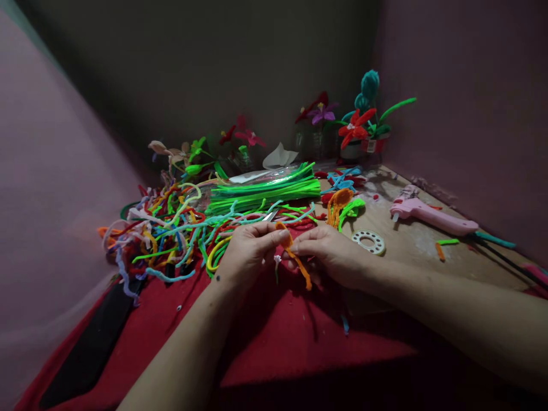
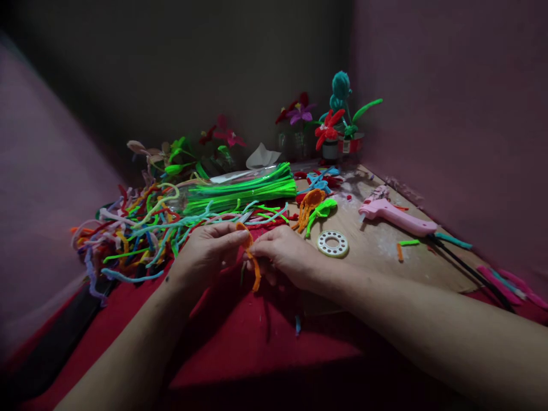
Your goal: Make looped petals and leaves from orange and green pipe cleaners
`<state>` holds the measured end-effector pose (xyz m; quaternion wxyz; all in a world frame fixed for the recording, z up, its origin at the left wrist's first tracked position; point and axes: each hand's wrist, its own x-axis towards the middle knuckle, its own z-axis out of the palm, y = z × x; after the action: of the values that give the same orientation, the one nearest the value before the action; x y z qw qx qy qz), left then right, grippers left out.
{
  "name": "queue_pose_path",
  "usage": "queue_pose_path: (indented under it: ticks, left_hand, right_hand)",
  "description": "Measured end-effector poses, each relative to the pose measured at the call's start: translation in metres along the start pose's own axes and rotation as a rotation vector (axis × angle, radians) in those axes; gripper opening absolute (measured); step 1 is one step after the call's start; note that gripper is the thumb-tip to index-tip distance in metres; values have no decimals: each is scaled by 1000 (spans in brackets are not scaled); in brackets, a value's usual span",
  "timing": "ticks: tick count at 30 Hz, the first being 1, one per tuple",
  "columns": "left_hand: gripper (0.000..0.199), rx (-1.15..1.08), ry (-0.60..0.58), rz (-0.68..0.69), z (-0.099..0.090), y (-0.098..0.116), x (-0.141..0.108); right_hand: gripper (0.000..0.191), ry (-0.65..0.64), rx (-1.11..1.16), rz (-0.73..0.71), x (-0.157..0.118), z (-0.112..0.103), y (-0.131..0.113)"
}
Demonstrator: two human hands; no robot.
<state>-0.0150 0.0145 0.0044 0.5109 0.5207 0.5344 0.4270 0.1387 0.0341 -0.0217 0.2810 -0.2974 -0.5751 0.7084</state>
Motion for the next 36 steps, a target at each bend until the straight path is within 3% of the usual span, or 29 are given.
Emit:
queue_pose_path:
  ticks: [5, 10, 15, 21, 33, 36]
  left_hand:
    - [20, 19, -1, 19, 1, -1, 0]
    - [21, -218, 2, -10, -4, -7, 5]
    - [17, -264, -175, -226, -5, -13, 7]
    - [16, -334, -275, -286, 2, -16, 7]
    - [18, -368, -366, -243, -2, -16, 6]
    - [16, -328, -331, -226, 0, -15, 6]
  right_hand:
    - [16, 104, 43, -23, 0, 0, 2]
    - [9, 175, 102, -99, 5, -2, 6]
    - [8, 244, 255, -194, 10, -4, 5]
    - [8, 258, 363, -126, 9, -2, 6]
    - [18, 247, 295, -141, 9, -2, 4]
    - [19, 258, 309, -157, 9, -1, 4]
